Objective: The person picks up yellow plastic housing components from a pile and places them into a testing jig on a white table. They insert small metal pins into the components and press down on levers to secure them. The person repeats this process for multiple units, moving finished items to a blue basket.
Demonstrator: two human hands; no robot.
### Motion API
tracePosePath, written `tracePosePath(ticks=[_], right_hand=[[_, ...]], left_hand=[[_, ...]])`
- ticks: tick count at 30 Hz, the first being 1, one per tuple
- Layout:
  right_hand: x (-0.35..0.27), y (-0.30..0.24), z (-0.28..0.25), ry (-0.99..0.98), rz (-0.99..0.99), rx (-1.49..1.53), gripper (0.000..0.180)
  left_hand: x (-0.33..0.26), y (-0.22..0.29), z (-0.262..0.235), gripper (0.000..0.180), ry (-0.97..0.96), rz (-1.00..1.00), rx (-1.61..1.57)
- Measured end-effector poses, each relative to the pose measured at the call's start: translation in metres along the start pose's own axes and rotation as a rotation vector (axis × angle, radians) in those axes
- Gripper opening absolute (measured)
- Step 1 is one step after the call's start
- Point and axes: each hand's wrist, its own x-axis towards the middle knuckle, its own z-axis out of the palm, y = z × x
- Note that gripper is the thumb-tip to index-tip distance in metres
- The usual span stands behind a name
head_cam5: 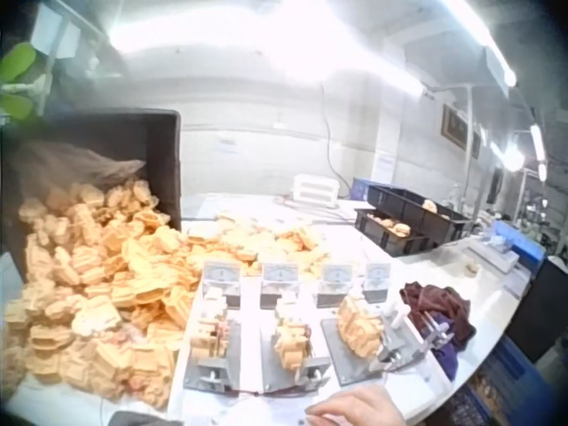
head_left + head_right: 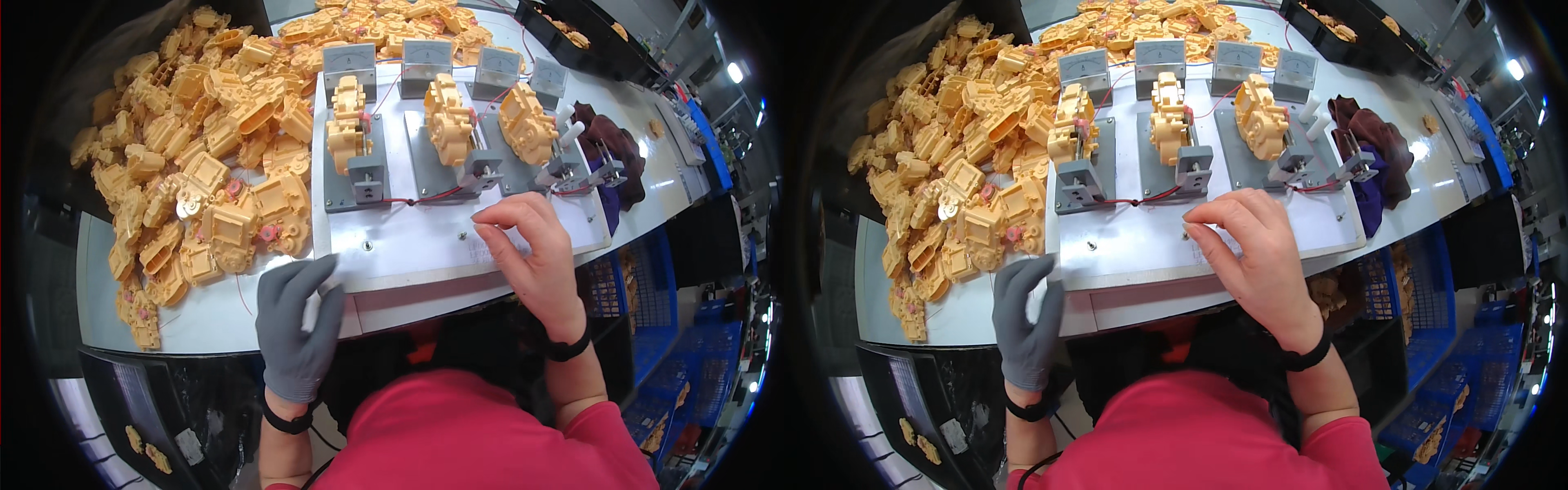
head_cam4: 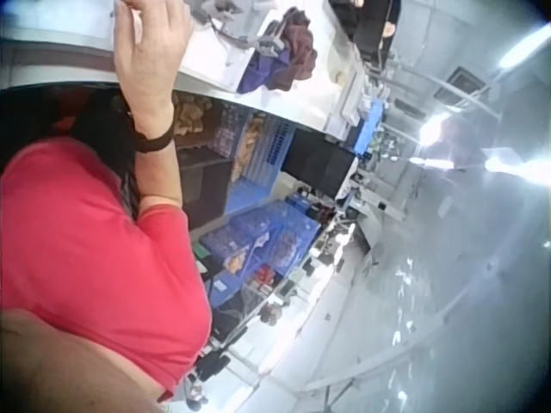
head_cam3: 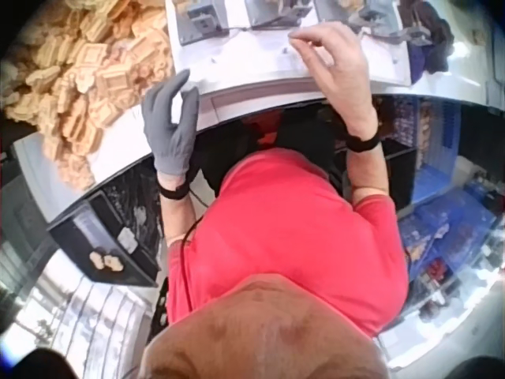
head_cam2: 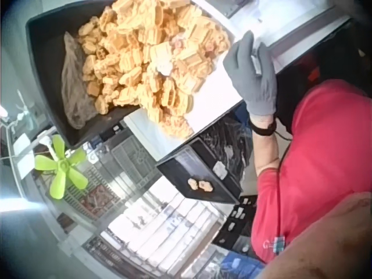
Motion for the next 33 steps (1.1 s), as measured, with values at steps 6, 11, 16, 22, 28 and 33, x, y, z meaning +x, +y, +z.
tracePosePath(ticks=[6, 11, 16, 22, 28, 33], right_hand=[[-0.007, 0.024, 0.012, 0.06, 0.034, 0.084, 0.008], [-0.005, 0.026, 0.015, 0.122, -0.064, -0.028, 0.01], [-0.007, 0.024, 0.018, 0.152, -0.048, -0.051, 0.011], [-0.01, 0.022, 0.019, 0.084, -0.008, -0.081, 0.014], [-0.01, 0.022, 0.021, 0.099, -0.011, -0.088, 0.014], [-0.008, 0.024, 0.02, 0.132, -0.025, -0.036, 0.011]], left_hand=[[0.031, 0.003, 0.026, 0.016, -0.092, -0.009, 0.131], [0.021, -0.004, 0.032, 0.01, -0.123, -0.074, 0.062], [0.025, -0.004, 0.033, 0.007, -0.16, -0.012, 0.089], [0.036, 0.009, 0.031, 0.008, -0.153, 0.151, 0.074], [0.031, 0.003, 0.035, 0.006, -0.118, 0.08, 0.05], [0.029, 0.005, 0.034, 0.007, -0.123, 0.059, 0.016]])
